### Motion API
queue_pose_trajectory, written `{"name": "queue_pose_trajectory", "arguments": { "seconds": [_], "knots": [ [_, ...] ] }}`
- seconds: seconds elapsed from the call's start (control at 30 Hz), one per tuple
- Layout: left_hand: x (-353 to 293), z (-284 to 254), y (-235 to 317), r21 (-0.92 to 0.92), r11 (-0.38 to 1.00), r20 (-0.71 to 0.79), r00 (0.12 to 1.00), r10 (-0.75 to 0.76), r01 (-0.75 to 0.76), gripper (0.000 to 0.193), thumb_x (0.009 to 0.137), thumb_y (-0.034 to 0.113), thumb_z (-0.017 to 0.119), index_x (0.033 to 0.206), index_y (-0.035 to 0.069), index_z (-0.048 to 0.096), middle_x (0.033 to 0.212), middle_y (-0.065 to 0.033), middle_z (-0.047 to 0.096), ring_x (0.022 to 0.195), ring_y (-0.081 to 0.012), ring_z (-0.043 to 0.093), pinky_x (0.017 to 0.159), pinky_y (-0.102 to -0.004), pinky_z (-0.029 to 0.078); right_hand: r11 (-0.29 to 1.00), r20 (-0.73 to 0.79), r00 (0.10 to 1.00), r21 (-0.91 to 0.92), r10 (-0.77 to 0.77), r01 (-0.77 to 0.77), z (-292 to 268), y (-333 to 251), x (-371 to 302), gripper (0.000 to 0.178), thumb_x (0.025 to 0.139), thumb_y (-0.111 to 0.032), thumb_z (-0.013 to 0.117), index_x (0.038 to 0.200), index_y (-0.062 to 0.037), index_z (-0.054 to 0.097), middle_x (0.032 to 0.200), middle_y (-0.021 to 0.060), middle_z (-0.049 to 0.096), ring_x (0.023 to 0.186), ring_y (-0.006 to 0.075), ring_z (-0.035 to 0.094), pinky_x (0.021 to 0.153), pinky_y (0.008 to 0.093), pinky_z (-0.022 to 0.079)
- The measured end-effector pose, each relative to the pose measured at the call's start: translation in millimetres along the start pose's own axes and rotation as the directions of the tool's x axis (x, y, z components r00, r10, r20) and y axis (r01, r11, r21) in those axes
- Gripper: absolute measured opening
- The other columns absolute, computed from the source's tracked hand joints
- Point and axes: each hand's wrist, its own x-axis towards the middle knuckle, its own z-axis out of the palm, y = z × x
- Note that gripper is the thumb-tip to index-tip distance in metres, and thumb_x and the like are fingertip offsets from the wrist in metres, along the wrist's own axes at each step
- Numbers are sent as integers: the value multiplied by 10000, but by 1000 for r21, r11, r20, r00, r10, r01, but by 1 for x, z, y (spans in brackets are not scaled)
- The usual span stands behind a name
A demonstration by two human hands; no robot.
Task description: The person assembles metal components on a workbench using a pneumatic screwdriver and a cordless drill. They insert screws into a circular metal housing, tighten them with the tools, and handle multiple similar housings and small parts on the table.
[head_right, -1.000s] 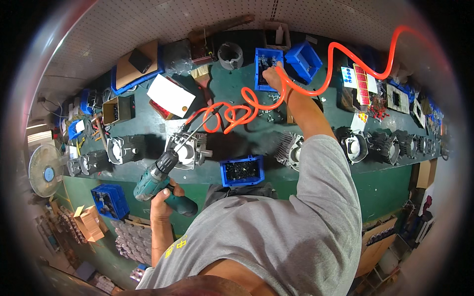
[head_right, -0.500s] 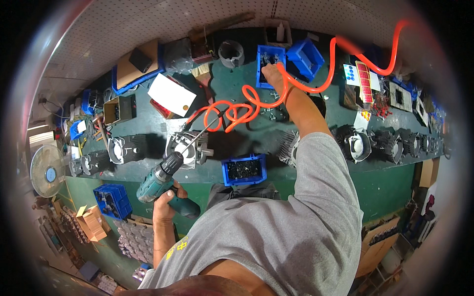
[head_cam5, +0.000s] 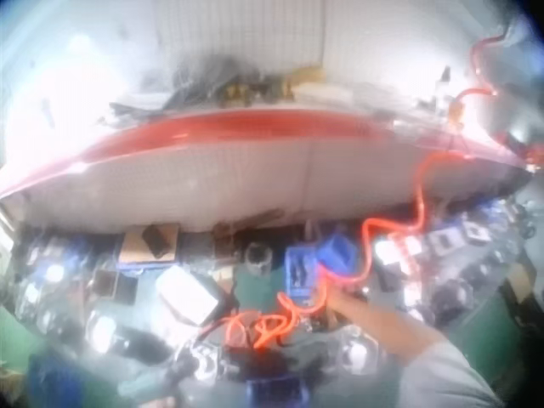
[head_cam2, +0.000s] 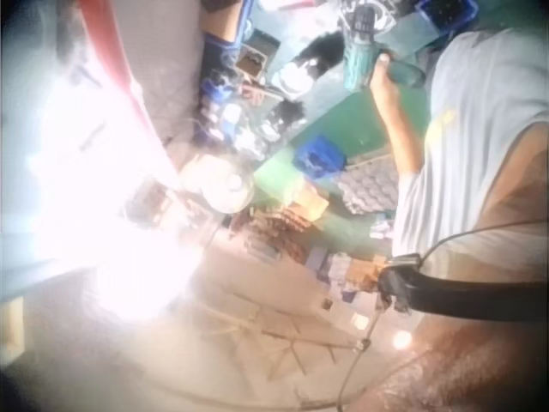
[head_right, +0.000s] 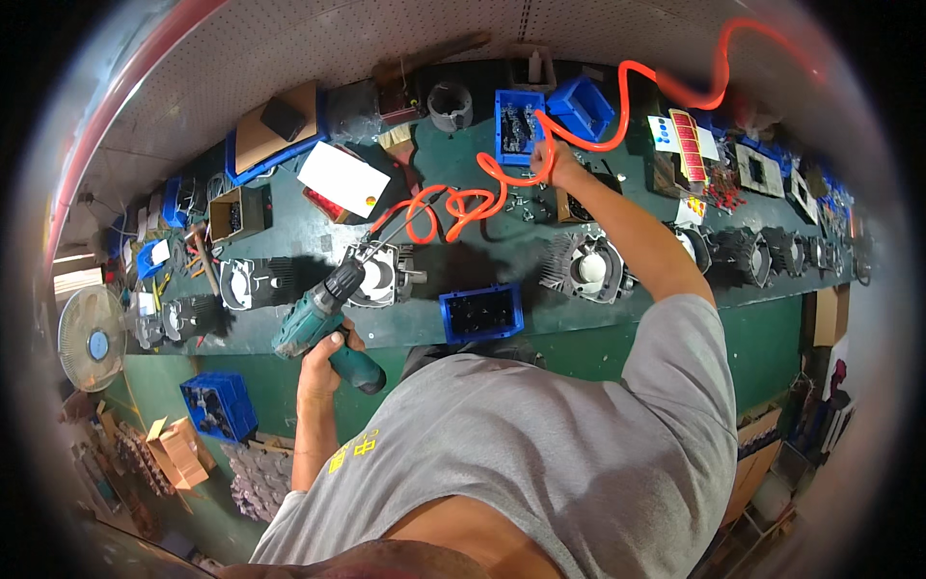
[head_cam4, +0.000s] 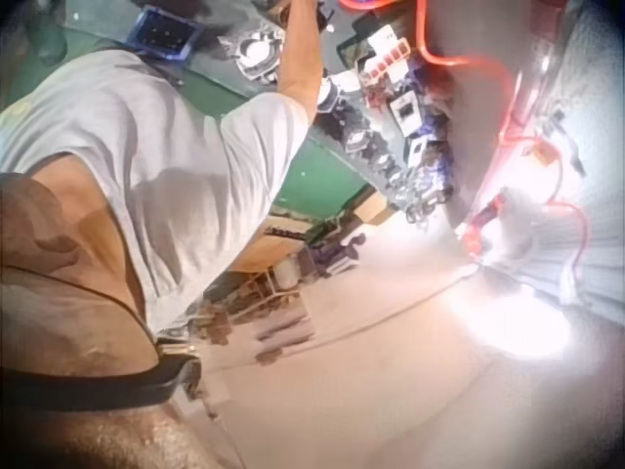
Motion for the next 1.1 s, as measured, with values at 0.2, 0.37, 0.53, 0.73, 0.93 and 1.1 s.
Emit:
{"name": "queue_pose_trajectory", "arguments": {
  "seconds": [0.2,0.37,0.53,0.73,0.93,1.1],
  "knots": [
    [10,-23,22,41,999,114,993,-10,5,397,794,258,748,1082,11,634,819,-102,628,757,-221,622,740,-367,523,820,21,943,487,332,-300,-41,-95,-97,167,791,-60,713,898,65,686,725,98,691,651,154,700,515,286,574],
    [13,-39,41,96,995,189,981,-51,34,398,792,277,743,1071,17,632,814,-104,631,760,-223,620,732,-365,520,351,-67,895,931,440,-103,-29,-218,-146,125,888,-6,709,983,49,648,927,133,718,785,186,717,666,311,626],
    [13,-62,51,114,993,299,952,-61,28,334,829,185,728,1098,1,656,867,-97,667,800,-218,650,760,-356,537,78,-140,888,990,438,117,-2,-278,-163,59,908,42,681,943,46,634,984,176,723,828,222,735,765,356,652],
    [4,-80,57,123,992,298,953,-60,24,381,819,216,737,1111,-7,635,866,-98,647,790,-215,637,780,-363,538,35,-186,881,981,435,189,19,-301,-175,55,909,50,672,949,44,635,1019,189,722,864,230,738,808,371,657],
    [1,-99,57,131,991,335,939,-80,37,327,833,194,735,1090,2,669,855,-90,673,801,-206,649,756,-343,524,99,-224,865,974,449,202,32,-318,-180,70,906,58,672,968,51,639,1025,177,727,870,212,736,806,351,652],
    [-4,-108,61,178,984,339,939,-62,0,402,799,215,765,1118,2,646,919,-75,662,791,-209,649,762,-362,547,365,-381,842,899,382,242,42,-329,-185,79,908,63,677,978,60,641,1010,157,733,849,173,729,800,325,644]
  ]
}}
